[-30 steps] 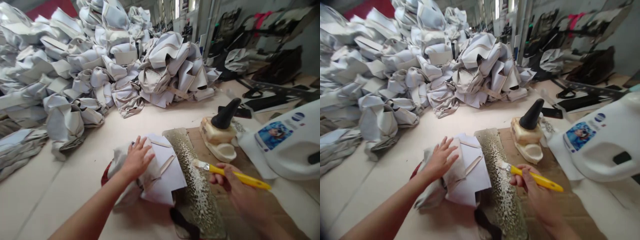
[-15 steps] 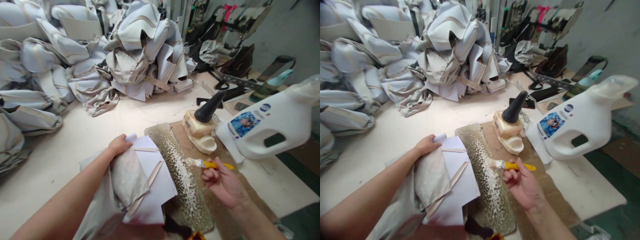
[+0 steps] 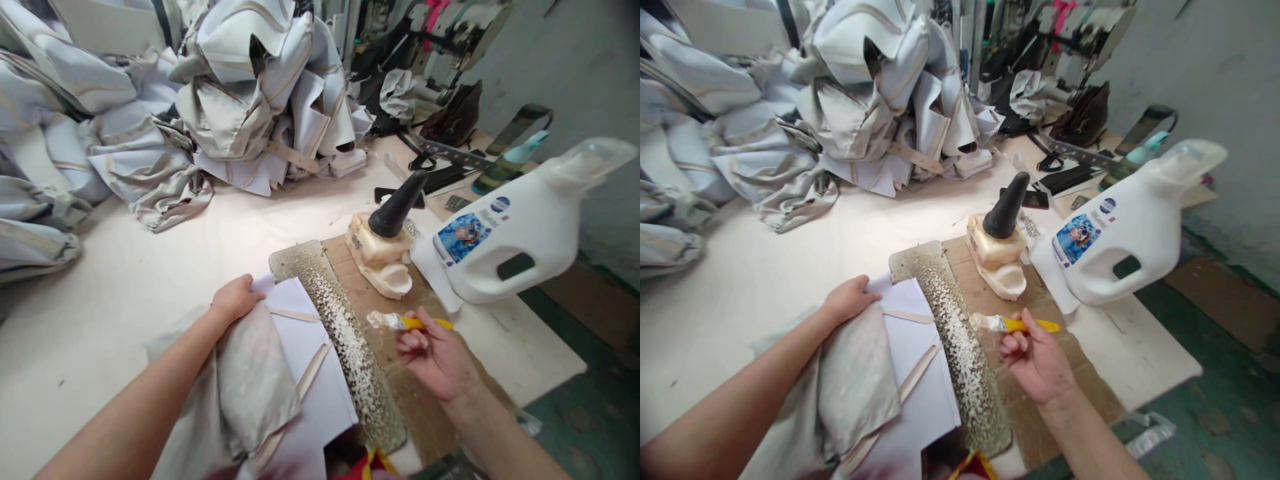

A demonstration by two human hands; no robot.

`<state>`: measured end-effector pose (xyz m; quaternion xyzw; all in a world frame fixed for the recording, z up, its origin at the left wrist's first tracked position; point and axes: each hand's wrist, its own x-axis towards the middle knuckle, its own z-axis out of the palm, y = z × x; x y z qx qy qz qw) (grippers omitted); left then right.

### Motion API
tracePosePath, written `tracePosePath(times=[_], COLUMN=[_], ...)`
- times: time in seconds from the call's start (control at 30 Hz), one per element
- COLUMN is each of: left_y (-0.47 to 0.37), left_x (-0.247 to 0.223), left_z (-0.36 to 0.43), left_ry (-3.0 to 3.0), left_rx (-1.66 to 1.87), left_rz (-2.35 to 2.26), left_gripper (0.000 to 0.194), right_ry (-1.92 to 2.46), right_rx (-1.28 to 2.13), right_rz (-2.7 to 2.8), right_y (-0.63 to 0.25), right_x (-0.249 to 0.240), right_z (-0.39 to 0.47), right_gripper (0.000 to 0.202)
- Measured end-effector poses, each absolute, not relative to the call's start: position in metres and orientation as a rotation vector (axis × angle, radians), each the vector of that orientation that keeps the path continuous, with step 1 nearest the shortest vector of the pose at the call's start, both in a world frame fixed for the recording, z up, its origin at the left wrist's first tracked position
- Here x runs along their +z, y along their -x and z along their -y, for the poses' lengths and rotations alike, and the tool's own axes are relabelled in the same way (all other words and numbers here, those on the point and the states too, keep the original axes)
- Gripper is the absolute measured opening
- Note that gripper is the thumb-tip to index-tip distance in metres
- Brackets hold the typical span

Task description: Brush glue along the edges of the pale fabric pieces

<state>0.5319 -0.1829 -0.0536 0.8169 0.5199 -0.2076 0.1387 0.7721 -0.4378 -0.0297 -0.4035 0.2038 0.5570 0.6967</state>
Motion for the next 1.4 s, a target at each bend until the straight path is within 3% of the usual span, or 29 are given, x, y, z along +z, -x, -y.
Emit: tracePosePath(times=[0.1, 0.2, 0.3, 0.67, 0.87, 1.0, 1.23, 1.4], left_y=[-0.531, -0.535, -0.542, -0.540, -0.539, -0.537, -0.534, -0.533], left_x=[-0.043, -0.027, -0.028, -0.049, -0.057, -0.063, -0.066, -0.069], left_z=[0.200, 0.230, 0.254, 0.264, 0.267, 0.269, 0.271, 0.271], left_ry=[-2.470, -2.695, -2.720, -2.688, -2.637, -2.614, -2.642, -2.644], left_rx=[-0.462, -0.292, -0.352, -0.246, -0.098, -0.034, 0.003, 0.022], left_rz=[-1.523, -1.105, -0.773, -0.860, -0.936, -0.959, -0.928, -0.923], left_gripper=[0.037, 0.035, 0.031, 0.036, 0.039, 0.037, 0.041, 0.042], right_ry=[1.003, 1.106, 1.224, 1.731, 1.858, 1.974, 1.972, 2.015], right_rx=[1.221, 1.223, 1.183, 0.940, 0.911, 0.990, 0.855, 0.884], right_rz=[-0.265, -0.053, 0.097, 1.004, 1.321, 1.363, 1.145, 1.145], right_y=[-0.776, -0.772, -0.760, -0.704, -0.700, -0.705, -0.691, -0.694], right_x=[-0.030, -0.031, -0.035, -0.074, -0.064, -0.052, -0.080, -0.080], right_z=[0.441, 0.433, 0.414, 0.304, 0.342, 0.351, 0.266, 0.290], right_gripper=[0.019, 0.020, 0.022, 0.032, 0.029, 0.036, 0.032, 0.032])
